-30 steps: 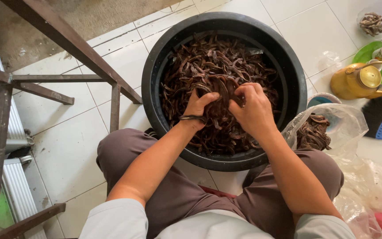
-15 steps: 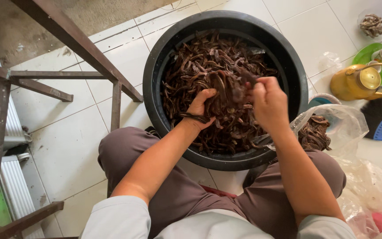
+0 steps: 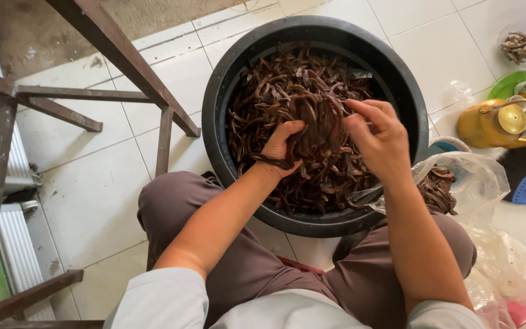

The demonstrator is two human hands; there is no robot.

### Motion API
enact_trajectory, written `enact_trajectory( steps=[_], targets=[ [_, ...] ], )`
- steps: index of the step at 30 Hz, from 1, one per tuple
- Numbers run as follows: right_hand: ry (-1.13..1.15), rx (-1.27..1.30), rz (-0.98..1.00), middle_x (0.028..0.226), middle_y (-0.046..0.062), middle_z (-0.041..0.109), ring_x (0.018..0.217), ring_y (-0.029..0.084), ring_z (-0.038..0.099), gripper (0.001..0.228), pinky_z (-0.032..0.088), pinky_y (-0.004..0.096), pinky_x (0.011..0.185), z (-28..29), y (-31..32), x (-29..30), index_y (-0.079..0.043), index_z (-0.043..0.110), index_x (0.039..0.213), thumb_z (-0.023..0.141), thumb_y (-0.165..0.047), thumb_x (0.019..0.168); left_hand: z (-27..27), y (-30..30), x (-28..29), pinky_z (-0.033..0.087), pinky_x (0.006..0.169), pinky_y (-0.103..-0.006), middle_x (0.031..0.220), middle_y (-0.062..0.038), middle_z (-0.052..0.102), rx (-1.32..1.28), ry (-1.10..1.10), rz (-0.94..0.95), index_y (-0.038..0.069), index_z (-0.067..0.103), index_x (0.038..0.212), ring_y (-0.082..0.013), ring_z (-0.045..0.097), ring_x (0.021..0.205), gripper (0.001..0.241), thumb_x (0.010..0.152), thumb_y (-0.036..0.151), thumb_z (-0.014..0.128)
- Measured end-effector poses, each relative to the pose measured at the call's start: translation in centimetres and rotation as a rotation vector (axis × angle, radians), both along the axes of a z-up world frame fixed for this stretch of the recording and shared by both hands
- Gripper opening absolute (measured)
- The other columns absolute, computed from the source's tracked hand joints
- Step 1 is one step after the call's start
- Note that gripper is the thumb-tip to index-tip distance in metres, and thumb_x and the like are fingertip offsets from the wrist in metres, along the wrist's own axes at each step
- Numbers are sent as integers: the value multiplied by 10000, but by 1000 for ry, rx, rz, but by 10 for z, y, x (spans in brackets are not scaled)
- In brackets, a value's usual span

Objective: The person sorts through a large basin of dark, strip-like food material by hand, picking up individual pieces to inspect them and placing selected items into a plastic bag.

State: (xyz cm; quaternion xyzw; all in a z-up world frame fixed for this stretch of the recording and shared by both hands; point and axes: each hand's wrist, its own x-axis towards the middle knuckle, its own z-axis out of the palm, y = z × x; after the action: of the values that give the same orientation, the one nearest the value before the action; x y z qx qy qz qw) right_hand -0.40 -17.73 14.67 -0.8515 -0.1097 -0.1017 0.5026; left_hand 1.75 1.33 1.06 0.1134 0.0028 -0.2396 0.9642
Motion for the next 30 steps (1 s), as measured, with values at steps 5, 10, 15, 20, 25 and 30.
enact_trajectory(
  steps=[5, 10, 15, 20, 25, 30],
  targets=[
    [-46, 84, 8, 1073, 63, 678, 911, 122, 640, 144, 521, 231, 784, -14, 4, 1, -31, 683, 1209, 665, -67, 1071, -18, -10, 3, 570, 1052, -425, 1140, -68, 728, 52, 132, 65, 85, 709, 1035, -223, 707, 1077, 164, 915, 168, 782],
    [-79, 523, 37, 1095, 50, 677, 945, 113, 664, 135, 549, 236, 841, -16, -19, 11, -70, 562, 1303, 518, 18, 1211, -17, -6, 8, 582, 1029, -397, 1126, -51, 737, 94, 242, 97, 89, 718, 1004, -215, 710, 1060, 191, 868, 203, 787],
    [-413, -381, -23, 1218, 81, 712, 1150, 229, 700, 183, 568, 375, 996, -3, -12, 14, -42, 686, 1290, 700, -116, 1123, 10, -4, 5, 605, 962, -399, 1118, -73, 722, 132, 133, 110, 66, 690, 1093, -217, 716, 1022, 284, 849, 193, 761],
    [-367, -486, 48, 1123, 181, 657, 1002, 324, 669, 346, 563, 396, 806, 3, 30, -7, -9, 715, 1137, 825, -211, 878, 25, -12, -3, 625, 821, -351, 1066, -86, 682, 324, -48, 211, 23, 628, 1158, -201, 696, 928, 324, 871, 129, 735],
    [-326, -419, 22, 1095, 152, 666, 951, 302, 693, 110, 570, 388, 821, 1, 28, 0, -11, 675, 1078, 732, -52, 994, 32, -13, -4, 629, 831, -343, 1048, -87, 672, 381, -181, 257, 5, 597, 1149, -205, 699, 921, 346, 848, 97, 741],
    [-348, -196, -155, 1048, 126, 665, 895, 206, 671, 81, 537, 335, 798, -2, 7, 12, -20, 658, 1137, 693, 12, 1071, 29, -17, -8, 624, 839, -366, 1015, -79, 665, 358, -153, 87, 28, 584, 1167, -210, 687, 912, 370, 849, 108, 756]
  ],
)
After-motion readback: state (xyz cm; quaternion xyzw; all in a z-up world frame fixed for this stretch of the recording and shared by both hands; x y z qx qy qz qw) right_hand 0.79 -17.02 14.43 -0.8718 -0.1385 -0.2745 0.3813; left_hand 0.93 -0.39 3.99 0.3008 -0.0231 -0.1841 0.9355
